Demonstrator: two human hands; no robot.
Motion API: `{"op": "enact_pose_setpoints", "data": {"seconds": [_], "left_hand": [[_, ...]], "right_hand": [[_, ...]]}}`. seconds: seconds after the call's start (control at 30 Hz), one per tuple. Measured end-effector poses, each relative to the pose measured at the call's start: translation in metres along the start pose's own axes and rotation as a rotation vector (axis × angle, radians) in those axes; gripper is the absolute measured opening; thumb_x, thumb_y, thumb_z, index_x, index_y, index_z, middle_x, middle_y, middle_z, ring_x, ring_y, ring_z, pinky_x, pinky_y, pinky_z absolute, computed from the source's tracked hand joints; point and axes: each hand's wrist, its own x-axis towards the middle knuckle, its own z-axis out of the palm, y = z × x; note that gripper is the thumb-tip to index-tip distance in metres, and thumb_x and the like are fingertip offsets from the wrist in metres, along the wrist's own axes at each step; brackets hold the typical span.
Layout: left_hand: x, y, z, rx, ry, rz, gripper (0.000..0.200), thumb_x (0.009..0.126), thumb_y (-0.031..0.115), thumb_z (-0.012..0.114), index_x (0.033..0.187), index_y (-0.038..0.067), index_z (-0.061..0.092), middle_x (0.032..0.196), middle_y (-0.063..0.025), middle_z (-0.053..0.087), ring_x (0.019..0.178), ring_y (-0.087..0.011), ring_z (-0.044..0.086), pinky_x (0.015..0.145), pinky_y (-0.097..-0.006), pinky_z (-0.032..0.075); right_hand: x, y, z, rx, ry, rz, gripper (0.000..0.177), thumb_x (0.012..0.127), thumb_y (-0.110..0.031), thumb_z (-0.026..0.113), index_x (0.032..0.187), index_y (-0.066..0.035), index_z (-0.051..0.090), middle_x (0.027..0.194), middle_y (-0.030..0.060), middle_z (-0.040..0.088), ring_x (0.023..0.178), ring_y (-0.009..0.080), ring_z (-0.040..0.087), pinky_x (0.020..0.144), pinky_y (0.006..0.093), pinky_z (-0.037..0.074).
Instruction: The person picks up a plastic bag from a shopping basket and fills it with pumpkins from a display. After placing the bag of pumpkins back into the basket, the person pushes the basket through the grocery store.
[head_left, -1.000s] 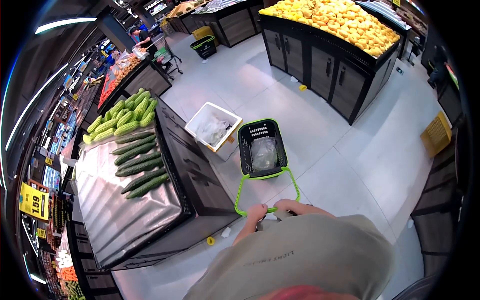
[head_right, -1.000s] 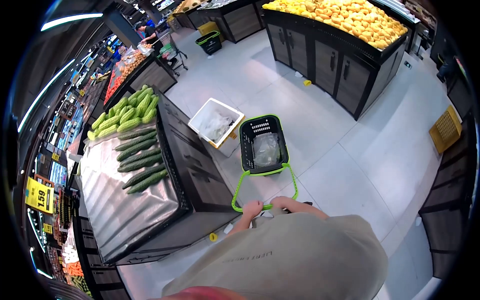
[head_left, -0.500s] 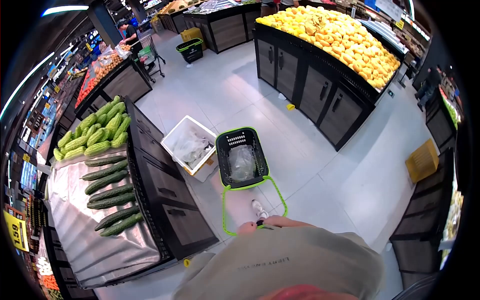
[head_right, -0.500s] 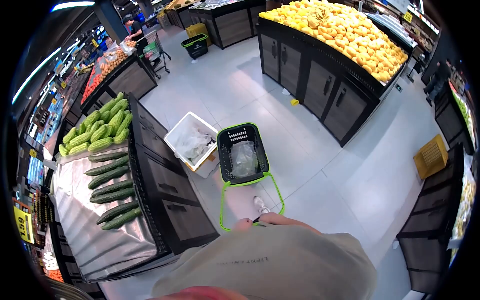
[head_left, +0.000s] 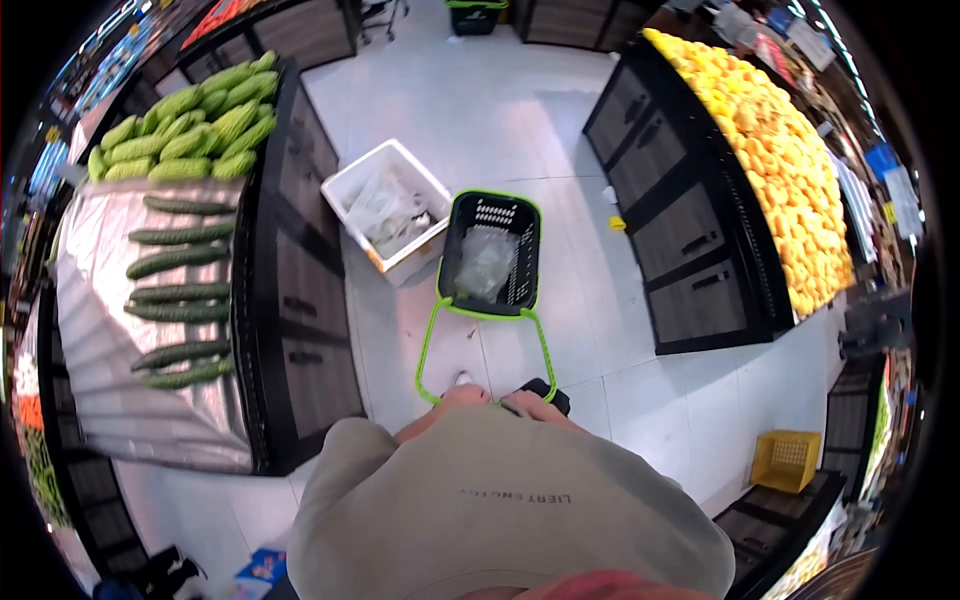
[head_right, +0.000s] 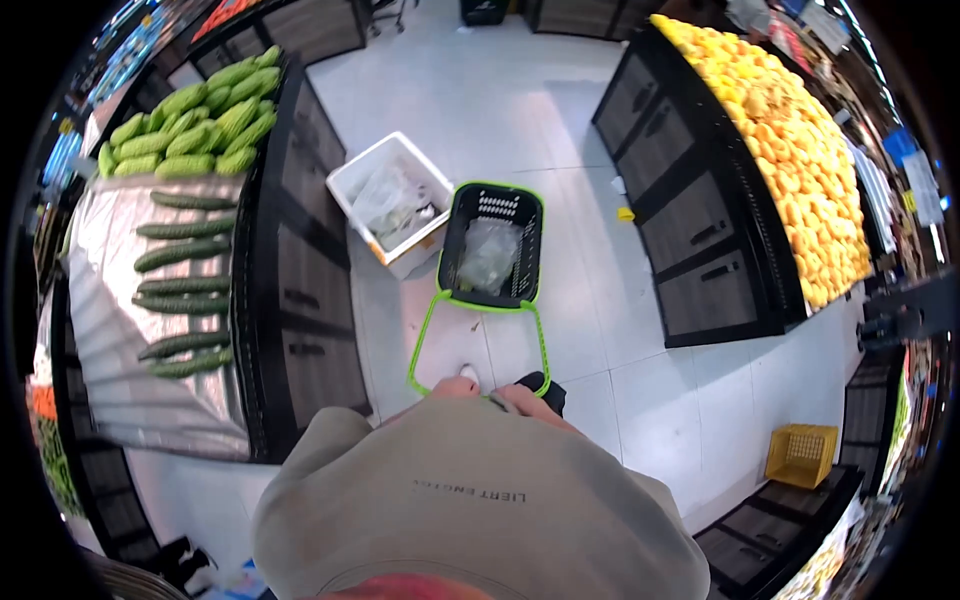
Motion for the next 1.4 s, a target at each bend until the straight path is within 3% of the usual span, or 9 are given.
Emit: {"op": "enact_pose_setpoints", "data": {"seconds": [0.23, 0.47, 0.57, 0.63, 0.77, 0.83, 0.93, 1.17, 1.4], "left_hand": [[0.013, 0.030, -0.011, 0.014, 0.025, 0.025, 0.035, 0.076, 0.034, 0.042, 0.076, 0.008, 0.065, 0.079, -0.0167, 0.062, 0.074, -0.0337, 0.061, 0.067, -0.0443, 0.048], [0.032, 0.068, 0.023, 0.004, 0.175, 0.045, 0.032, 0.076, 0.032, 0.043, 0.071, 0.008, 0.064, 0.074, -0.0155, 0.062, 0.069, -0.0338, 0.061, 0.064, -0.0451, 0.048], [0.013, 0.091, 0.018, -0.069, 0.180, 0.161, 0.031, 0.077, 0.030, 0.043, 0.069, 0.008, 0.064, 0.071, -0.0140, 0.062, 0.069, -0.0327, 0.061, 0.064, -0.0441, 0.047], [-0.008, 0.103, 0.001, -0.056, 0.221, 0.376, 0.032, 0.079, 0.030, 0.042, 0.068, 0.008, 0.063, 0.073, -0.0132, 0.063, 0.071, -0.0316, 0.061, 0.065, -0.0430, 0.047], [0.001, 0.084, 0.012, 0.048, 0.209, 0.273, 0.034, 0.080, 0.032, 0.041, 0.070, 0.008, 0.064, 0.076, -0.0127, 0.063, 0.073, -0.0304, 0.061, 0.066, -0.0427, 0.047], [0.003, 0.080, 0.004, 0.112, 0.045, 0.126, 0.037, 0.080, 0.034, 0.040, 0.072, 0.008, 0.064, 0.078, -0.0124, 0.063, 0.073, -0.0304, 0.061, 0.068, -0.0430, 0.047], [0.019, 0.067, 0.006, 0.132, 0.047, 0.039, 0.039, 0.080, 0.036, 0.038, 0.078, 0.008, 0.065, 0.082, -0.0127, 0.064, 0.077, -0.0303, 0.062, 0.070, -0.0429, 0.047], [0.062, 0.075, -0.008, 0.091, 0.048, 0.063, 0.045, 0.081, 0.040, 0.034, 0.089, 0.009, 0.065, 0.089, -0.0133, 0.064, 0.084, -0.0298, 0.061, 0.074, -0.0423, 0.047], [0.072, 0.099, -0.024, 0.032, -0.076, -0.046, 0.048, 0.080, 0.040, 0.033, 0.102, 0.009, 0.062, 0.103, -0.0124, 0.060, 0.095, -0.0275, 0.058, 0.080, -0.0399, 0.045]], "right_hand": [[-0.020, 0.039, -0.022, 0.319, 0.010, -0.144, 0.021, 0.075, -0.025, 0.053, 0.085, -0.006, 0.052, 0.082, 0.0151, 0.060, 0.079, 0.0313, 0.059, 0.065, 0.0392, 0.044], [-0.035, 0.079, -0.026, 0.045, -0.044, -0.063, 0.022, 0.073, -0.027, 0.054, 0.083, -0.006, 0.054, 0.082, 0.0168, 0.060, 0.080, 0.0340, 0.059, 0.065, 0.0393, 0.045], [-0.070, 0.075, -0.046, 0.177, -0.087, -0.082, 0.026, 0.072, -0.027, 0.054, 0.086, -0.005, 0.055, 0.088, 0.0187, 0.061, 0.082, 0.0360, 0.058, 0.068, 0.0410, 0.045], [-0.070, 0.087, -0.030, 0.283, -0.100, -0.133, 0.027, 0.072, -0.028, 0.054, 0.086, -0.005, 0.055, 0.088, 0.0187, 0.061, 0.082, 0.0363, 0.058, 0.069, 0.0418, 0.045], [-0.060, 0.083, -0.020, 0.312, -0.035, -0.100, 0.031, 0.074, -0.036, 0.052, 0.090, -0.010, 0.056, 0.088, 0.0174, 0.061, 0.083, 0.0375, 0.057, 0.070, 0.0448, 0.046], [-0.056, 0.070, -0.018, 0.294, 0.041, 0.021, 0.031, 0.074, -0.037, 0.052, 0.091, -0.011, 0.056, 0.088, 0.0175, 0.061, 0.084, 0.0374, 0.057, 0.070, 0.0450, 0.046], [-0.051, 0.060, -0.011, 0.279, 0.140, 0.207, 0.033, 0.074, -0.039, 0.052, 0.092, -0.012, 0.056, 0.088, 0.0175, 0.061, 0.084, 0.0371, 0.057, 0.069, 0.0452, 0.045], [-0.039, 0.066, -0.024, 0.100, 0.258, 0.391, 0.030, 0.075, -0.037, 0.051, 0.095, -0.015, 0.057, 0.089, 0.0163, 0.062, 0.085, 0.0357, 0.058, 0.070, 0.0450, 0.045], [-0.032, 0.104, -0.032, -0.006, 0.226, 0.341, 0.026, 0.077, -0.034, 0.049, 0.091, -0.015, 0.060, 0.087, 0.0168, 0.062, 0.083, 0.0340, 0.059, 0.070, 0.0448, 0.047]]}}
